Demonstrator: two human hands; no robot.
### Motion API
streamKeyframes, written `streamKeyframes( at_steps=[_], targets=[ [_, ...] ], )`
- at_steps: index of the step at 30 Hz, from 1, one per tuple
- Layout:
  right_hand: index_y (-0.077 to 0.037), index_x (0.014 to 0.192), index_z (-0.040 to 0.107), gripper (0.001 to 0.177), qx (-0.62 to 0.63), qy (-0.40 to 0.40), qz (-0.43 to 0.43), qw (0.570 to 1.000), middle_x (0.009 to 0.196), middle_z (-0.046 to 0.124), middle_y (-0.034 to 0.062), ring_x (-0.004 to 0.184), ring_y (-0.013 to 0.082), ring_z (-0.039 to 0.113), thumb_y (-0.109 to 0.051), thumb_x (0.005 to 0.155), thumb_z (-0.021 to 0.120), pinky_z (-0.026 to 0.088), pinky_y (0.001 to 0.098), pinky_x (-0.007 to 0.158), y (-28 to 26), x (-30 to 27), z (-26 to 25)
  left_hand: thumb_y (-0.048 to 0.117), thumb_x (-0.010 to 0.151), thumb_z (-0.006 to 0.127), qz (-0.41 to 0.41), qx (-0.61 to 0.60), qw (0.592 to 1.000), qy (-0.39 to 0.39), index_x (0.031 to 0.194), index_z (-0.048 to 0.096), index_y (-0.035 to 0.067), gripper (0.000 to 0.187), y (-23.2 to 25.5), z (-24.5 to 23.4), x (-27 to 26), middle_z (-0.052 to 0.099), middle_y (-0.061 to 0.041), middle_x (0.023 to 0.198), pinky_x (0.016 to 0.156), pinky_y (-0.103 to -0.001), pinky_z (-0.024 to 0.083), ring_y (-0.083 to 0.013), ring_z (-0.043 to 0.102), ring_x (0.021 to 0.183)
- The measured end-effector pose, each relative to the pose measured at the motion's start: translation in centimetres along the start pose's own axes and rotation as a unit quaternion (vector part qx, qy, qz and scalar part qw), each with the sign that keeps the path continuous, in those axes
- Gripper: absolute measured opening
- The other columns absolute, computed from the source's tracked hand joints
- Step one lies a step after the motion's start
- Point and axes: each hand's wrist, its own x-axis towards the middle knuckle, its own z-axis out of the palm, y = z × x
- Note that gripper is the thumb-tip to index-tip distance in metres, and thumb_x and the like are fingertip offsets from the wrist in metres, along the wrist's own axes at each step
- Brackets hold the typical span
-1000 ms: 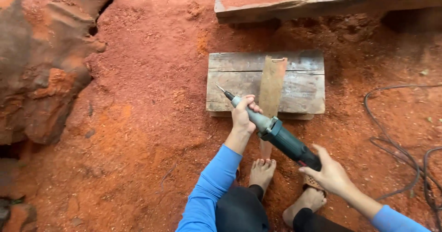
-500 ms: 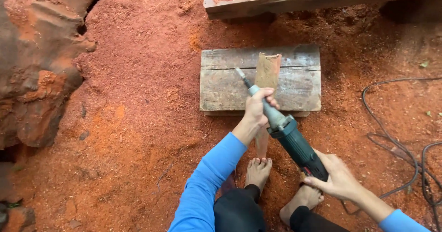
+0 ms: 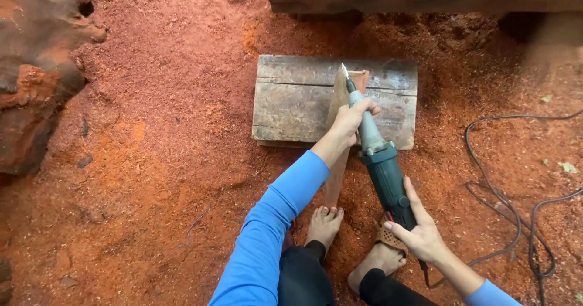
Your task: Shaping the edges of a wooden board using a handheld rotary tool while sitting on the ground.
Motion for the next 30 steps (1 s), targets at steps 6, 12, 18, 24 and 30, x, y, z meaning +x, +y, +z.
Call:
streamKeyframes(
  at_steps=[6, 12, 18, 24, 30],
  targets=[
    [-0.018, 0.163, 0.016, 0.111, 0.003, -0.002, 0.008, 1.000, 0.160, 0.042, 0.0153, 0.130, 0.0268, 0.056, -0.005, 0.070, 0.074, 0.044, 0.0355, 0.104, -0.7, 0.0, 0.5, 0.016, 0.086, 0.063, -0.038, -0.023, 0.999, -0.006, 0.105, 0.066, -0.007, 0.029, 0.1, -0.7, 0.5, 0.072, -0.017, 0.089, 0.081, -0.035, 0.057, -0.0259, 0.072, 0.093],
    [-0.016, 0.163, 0.016, 0.111, 0.009, -0.003, -0.020, 1.000, 0.159, 0.043, 0.0154, 0.131, 0.0264, 0.055, -0.003, 0.070, 0.075, 0.042, 0.0353, 0.106, -0.3, 0.0, 0.7, 0.014, 0.084, 0.062, -0.051, -0.026, 0.998, 0.001, 0.111, 0.063, -0.010, 0.036, 0.6, -0.7, -0.1, 0.073, -0.021, 0.094, 0.079, -0.035, 0.057, -0.0274, 0.072, 0.091],
    [-0.017, 0.163, 0.015, 0.112, -0.003, -0.011, -0.016, 1.000, 0.159, 0.042, 0.0181, 0.135, 0.0302, 0.053, -0.006, 0.068, 0.075, 0.042, 0.0394, 0.109, -0.7, -0.1, 0.7, 0.012, 0.085, 0.062, -0.057, -0.035, 0.998, 0.002, 0.107, 0.065, -0.008, 0.030, 0.3, -0.9, 0.0, 0.073, -0.018, 0.095, 0.082, -0.034, 0.056, -0.0244, 0.071, 0.091],
    [-0.020, 0.163, 0.015, 0.113, -0.016, -0.013, 0.007, 1.000, 0.161, 0.039, 0.0170, 0.136, 0.0309, 0.052, -0.008, 0.068, 0.076, 0.042, 0.0410, 0.109, -0.5, -0.1, 0.5, 0.013, 0.087, 0.062, -0.058, -0.034, 0.998, 0.001, 0.106, 0.065, -0.008, 0.029, 0.2, -0.9, -0.2, 0.074, -0.018, 0.094, 0.079, -0.035, 0.056, -0.0240, 0.071, 0.090],
    [-0.018, 0.162, 0.016, 0.113, -0.009, -0.014, -0.006, 1.000, 0.164, 0.035, 0.0172, 0.141, 0.0310, 0.046, -0.005, 0.068, 0.076, 0.037, 0.0410, 0.112, -0.3, -0.2, 0.4, 0.011, 0.087, 0.061, -0.058, -0.044, 0.997, 0.006, 0.110, 0.063, -0.010, 0.031, 0.0, -1.0, -0.1, 0.074, -0.020, 0.097, 0.079, -0.034, 0.058, -0.0251, 0.072, 0.092]
  ],
)
